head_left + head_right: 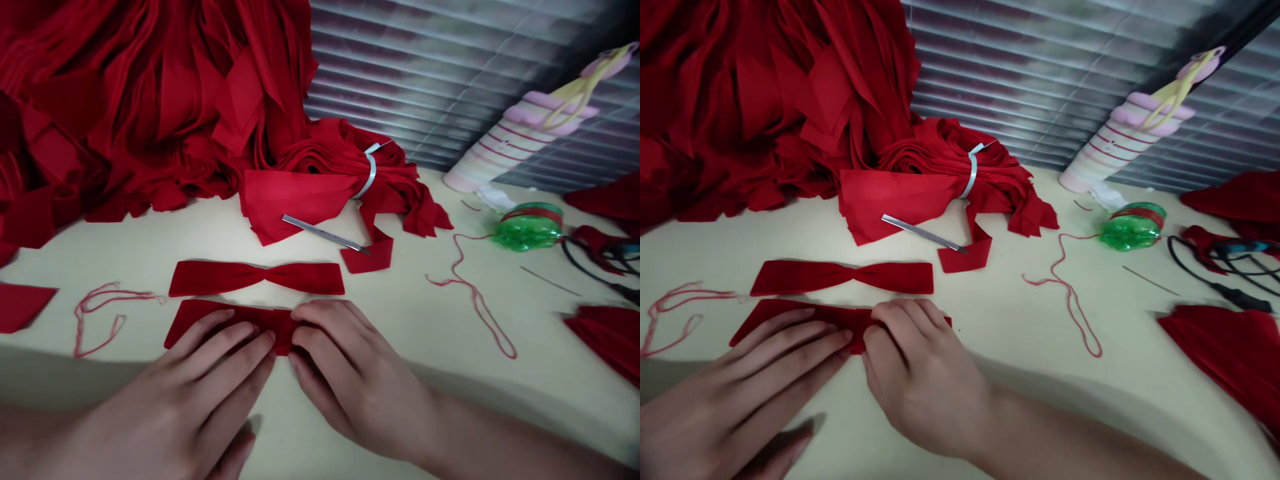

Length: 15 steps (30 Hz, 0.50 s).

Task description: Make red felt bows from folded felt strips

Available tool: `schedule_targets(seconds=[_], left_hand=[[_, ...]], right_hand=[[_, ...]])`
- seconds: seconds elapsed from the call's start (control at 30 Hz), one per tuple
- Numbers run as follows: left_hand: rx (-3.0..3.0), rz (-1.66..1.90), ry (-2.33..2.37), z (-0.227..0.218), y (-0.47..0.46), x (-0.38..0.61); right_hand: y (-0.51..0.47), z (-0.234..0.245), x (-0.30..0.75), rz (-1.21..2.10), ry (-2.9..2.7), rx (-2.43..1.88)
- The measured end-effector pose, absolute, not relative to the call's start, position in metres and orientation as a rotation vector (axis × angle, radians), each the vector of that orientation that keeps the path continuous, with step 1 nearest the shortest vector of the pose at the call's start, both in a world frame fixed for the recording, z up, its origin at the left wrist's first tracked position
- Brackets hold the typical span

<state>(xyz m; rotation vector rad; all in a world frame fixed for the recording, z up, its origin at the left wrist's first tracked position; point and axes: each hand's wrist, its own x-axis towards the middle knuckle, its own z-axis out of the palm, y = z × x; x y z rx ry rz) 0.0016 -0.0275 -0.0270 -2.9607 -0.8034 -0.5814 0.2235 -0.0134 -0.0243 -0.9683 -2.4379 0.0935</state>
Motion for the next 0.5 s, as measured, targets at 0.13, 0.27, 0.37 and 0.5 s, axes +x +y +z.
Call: schedule_targets(seconds=[0.13, 0.27, 0.37, 0.5], left_hand=[[-2.945, -0.556, -0.817, -0.0259, -0.0266, 0.0016], [-2.931, -0.563, -0.764, -0.0241, -0.0249, 0.0012], [-2.92, -0.598, -0.726, -0.0228, -0.0246, 0.0009], [-2.913, -0.6, -0.739, -0.0229, -0.0253, 0.0007]], right_hand=[[-0.0133, -0.0256, 0.2236, 0.024, -2.441, -1.017], [-0.0141, -0.0263, 0.2238, 0.014, -2.484, -1.035], [-0.0152, -0.0261, 0.2239, 0.003, -2.478, -1.028], [-0.0162, -0.0257, 0.2232, -0.01, -2.477, -1.008]])
